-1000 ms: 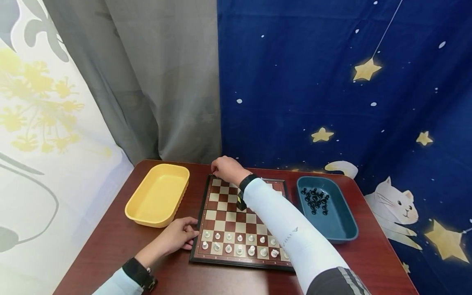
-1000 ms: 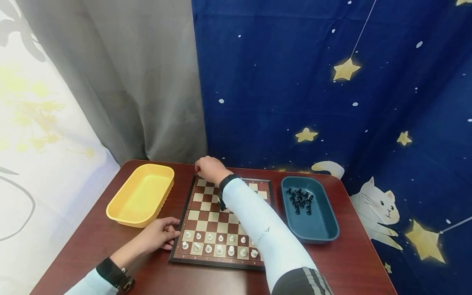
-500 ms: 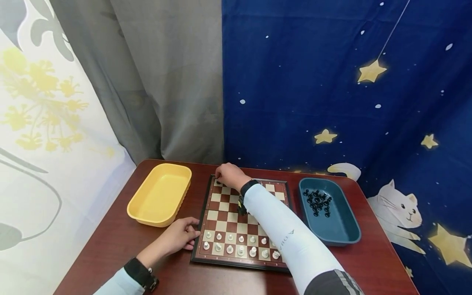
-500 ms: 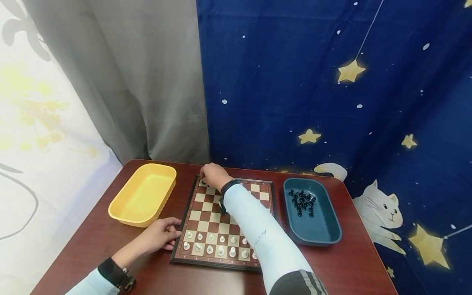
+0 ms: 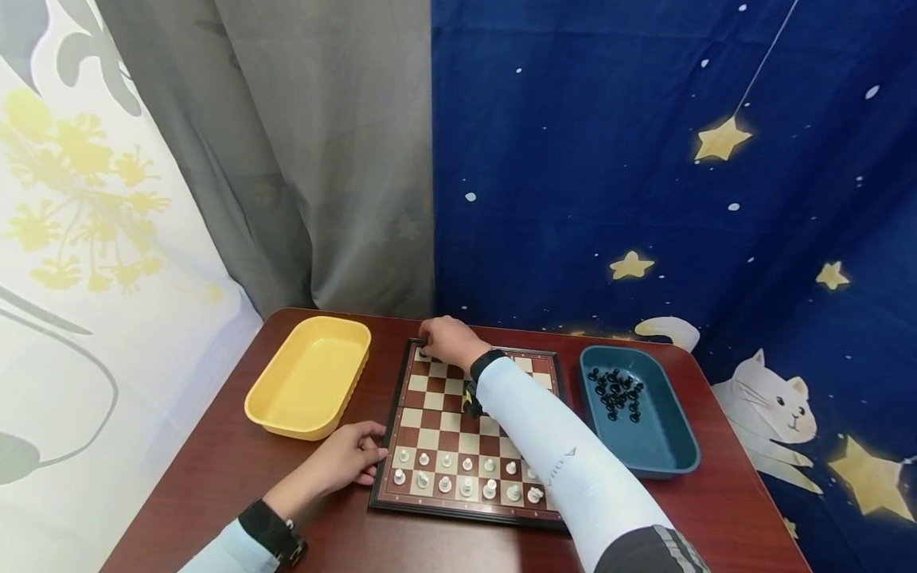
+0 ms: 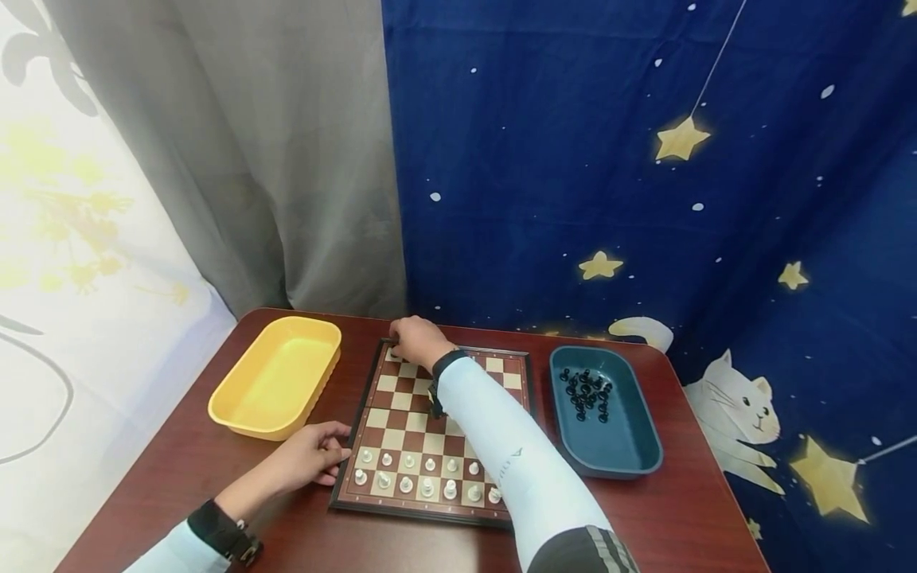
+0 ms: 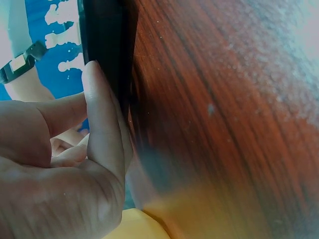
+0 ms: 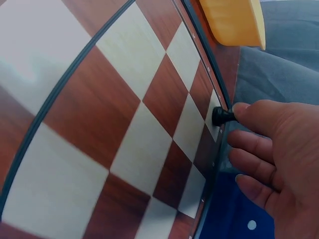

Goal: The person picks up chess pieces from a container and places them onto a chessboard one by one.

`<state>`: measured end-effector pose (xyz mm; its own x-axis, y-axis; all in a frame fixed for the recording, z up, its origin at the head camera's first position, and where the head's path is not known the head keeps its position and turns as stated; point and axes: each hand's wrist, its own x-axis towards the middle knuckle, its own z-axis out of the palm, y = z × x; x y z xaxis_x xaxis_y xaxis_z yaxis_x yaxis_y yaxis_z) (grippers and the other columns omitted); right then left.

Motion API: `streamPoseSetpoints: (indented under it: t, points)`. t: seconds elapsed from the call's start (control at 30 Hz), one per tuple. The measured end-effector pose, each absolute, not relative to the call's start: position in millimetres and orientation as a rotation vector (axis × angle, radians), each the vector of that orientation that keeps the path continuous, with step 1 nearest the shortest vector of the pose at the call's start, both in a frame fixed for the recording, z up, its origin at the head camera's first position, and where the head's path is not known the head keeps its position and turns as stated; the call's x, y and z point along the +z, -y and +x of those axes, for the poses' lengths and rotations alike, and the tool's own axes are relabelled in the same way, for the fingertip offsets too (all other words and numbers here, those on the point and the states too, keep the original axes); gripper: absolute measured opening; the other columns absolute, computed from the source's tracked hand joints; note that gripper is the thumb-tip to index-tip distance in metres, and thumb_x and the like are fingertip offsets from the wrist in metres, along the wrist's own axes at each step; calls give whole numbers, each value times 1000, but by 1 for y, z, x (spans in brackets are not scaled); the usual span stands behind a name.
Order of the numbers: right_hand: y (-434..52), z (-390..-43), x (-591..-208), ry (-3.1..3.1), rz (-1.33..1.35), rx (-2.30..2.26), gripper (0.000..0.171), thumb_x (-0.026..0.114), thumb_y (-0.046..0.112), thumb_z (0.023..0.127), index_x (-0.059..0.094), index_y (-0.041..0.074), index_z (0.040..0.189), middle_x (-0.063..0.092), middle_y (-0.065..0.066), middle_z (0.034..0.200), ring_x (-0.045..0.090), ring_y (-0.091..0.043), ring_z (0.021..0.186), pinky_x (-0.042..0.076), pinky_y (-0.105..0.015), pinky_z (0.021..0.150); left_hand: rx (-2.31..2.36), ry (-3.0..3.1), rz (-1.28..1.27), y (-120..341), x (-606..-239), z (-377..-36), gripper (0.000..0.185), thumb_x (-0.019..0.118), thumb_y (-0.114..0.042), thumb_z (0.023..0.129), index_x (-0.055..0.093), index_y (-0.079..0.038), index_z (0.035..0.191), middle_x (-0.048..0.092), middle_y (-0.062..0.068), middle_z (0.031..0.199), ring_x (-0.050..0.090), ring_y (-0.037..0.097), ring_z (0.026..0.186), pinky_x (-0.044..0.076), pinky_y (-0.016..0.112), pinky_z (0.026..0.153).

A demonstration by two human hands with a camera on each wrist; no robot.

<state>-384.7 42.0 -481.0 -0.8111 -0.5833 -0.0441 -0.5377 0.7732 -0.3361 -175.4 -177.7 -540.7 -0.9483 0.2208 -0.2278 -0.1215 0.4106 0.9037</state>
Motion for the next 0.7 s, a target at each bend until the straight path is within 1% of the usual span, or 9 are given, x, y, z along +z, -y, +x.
streamPoseSetpoints:
  t: [0.13, 0.17, 0.27, 0.37, 0.4, 0.43, 0.6, 0.7]
  points:
    - [-54, -384, -474, -2841, -904, -431, 36, 80, 24, 105, 73, 8, 137, 76, -2, 101, 69, -16, 88, 61, -37, 85, 1539, -2363, 77, 177, -541, -175, 36, 73, -1, 105, 63, 9, 139, 67, 10, 87, 67, 19, 68, 67, 37, 59]
    - [-58, -384, -471, -2848, -906, -420, 36, 80, 25, 105, 73, 8, 136, 75, -2, 98, 69, -15, 87, 62, -38, 92, 1542, -2361, 76, 177, -541, -175, 36, 72, -1, 105, 63, 9, 139, 67, 10, 87, 67, 19, 67, 68, 38, 59]
    - [-74, -379, -458, -2858, -908, -404, 37, 80, 26, 105, 74, 6, 135, 75, -2, 96, 70, -16, 85, 62, -41, 94, 1545, -2366, 78, 176, -539, -175, 36, 73, -1, 105, 63, 9, 139, 67, 10, 87, 68, 19, 67, 68, 39, 60]
    - [-97, -372, -446, -2873, -915, -377, 36, 79, 27, 106, 74, 5, 134, 74, -1, 96, 69, -16, 84, 62, -41, 91, 1547, -2370, 68, 176, -537, -174, 36, 73, -1, 105, 63, 8, 139, 67, 9, 87, 68, 19, 68, 68, 39, 60]
    - [-106, -370, -442, -2875, -918, -376, 37, 79, 27, 106, 74, 4, 134, 74, -1, 97, 69, -16, 84, 62, -40, 84, 1545, -2373, 66, 175, -537, -174, 36, 73, -2, 105, 64, 8, 139, 67, 9, 87, 68, 19, 68, 68, 38, 60]
    - [-116, -367, -439, -2881, -921, -372, 35, 79, 28, 106, 75, 4, 132, 74, -1, 97, 69, -16, 83, 61, -39, 83, 1543, -2374, 61, 175, -537, -174, 36, 73, -2, 105, 64, 8, 139, 67, 9, 87, 68, 20, 68, 68, 39, 60]
    - [-171, -355, -428, -2885, -886, -437, 32, 78, 28, 107, 75, 4, 129, 75, -2, 98, 68, -14, 79, 61, -39, 79, 1537, -2376, 56, 175, -537, -174, 36, 73, -1, 105, 64, 8, 139, 67, 9, 86, 67, 20, 70, 68, 40, 61]
    - [-205, -345, -424, -2896, -816, -490, 30, 78, 27, 107, 75, 5, 128, 76, -3, 101, 69, -15, 81, 61, -40, 78, 1539, -2370, 73, 175, -538, -174, 36, 73, -1, 105, 64, 8, 139, 66, 9, 86, 67, 20, 70, 68, 40, 61]
